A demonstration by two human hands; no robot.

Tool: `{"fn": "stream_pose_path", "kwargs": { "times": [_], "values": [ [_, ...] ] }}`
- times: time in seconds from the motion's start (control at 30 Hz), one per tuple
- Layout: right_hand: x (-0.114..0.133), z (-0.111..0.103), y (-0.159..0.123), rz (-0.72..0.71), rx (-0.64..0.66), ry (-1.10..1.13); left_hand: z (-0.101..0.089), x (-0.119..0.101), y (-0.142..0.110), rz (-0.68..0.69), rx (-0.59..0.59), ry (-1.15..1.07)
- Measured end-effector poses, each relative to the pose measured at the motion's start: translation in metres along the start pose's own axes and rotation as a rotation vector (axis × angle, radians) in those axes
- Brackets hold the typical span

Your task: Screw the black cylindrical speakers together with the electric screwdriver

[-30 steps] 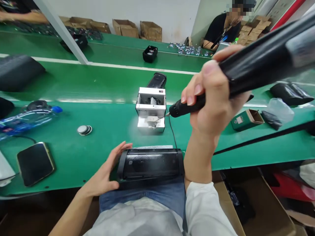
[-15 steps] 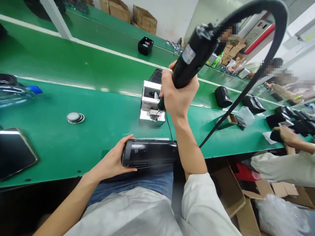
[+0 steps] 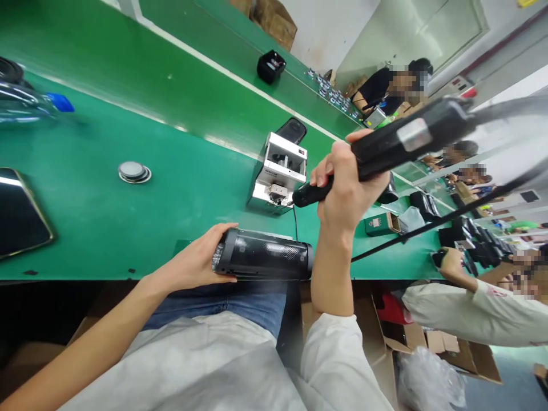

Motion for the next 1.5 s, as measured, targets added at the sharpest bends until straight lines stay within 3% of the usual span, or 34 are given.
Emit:
{"fn": "stream_pose_path", "kwargs": {
  "times": [0.17,0.37,0.6,0.7,0.83,0.97,1.1,1.33,1.43,1.5],
  "values": [
    [0.036,0.019,-0.020,0.088,0.033,0.105,-0.001,-0.003,0.001,0.019,-0.007,-0.003],
    [0.050,0.041,-0.030,0.113,0.095,0.195,-0.001,-0.004,0.000,0.020,-0.013,-0.021],
    [0.030,0.056,-0.046,0.099,0.237,0.171,-0.001,-0.005,0.000,0.017,-0.024,-0.014],
    [0.005,0.063,-0.061,0.201,0.333,0.175,-0.004,-0.007,0.002,0.013,-0.052,-0.054],
    [-0.015,0.063,-0.073,0.290,0.312,0.133,-0.001,-0.003,0.002,0.024,-0.058,-0.114],
    [-0.015,0.062,-0.074,0.421,0.342,0.117,0.006,0.013,0.000,0.002,-0.097,-0.100],
    [-0.014,0.066,-0.072,0.457,0.255,0.086,0.006,0.028,0.009,-0.027,-0.115,-0.094],
    [-0.021,0.070,-0.077,0.447,0.282,0.189,-0.001,0.009,0.006,-0.022,-0.038,0.005],
    [-0.016,0.063,-0.065,0.426,0.382,0.254,-0.002,0.004,0.003,-0.023,-0.006,0.007],
    [-0.003,0.053,-0.049,0.336,0.431,0.258,-0.002,0.003,0.002,-0.034,0.002,0.014]
  ]
}}
Point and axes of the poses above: each hand's wrist, its own y-axis towards the middle knuckle, its own z-axis out of the palm, x = y × z, the point moved 3 cm from there along y, towards the middle knuckle, and after that the axes turned 1 degree about -x, right-handed, at the moved point
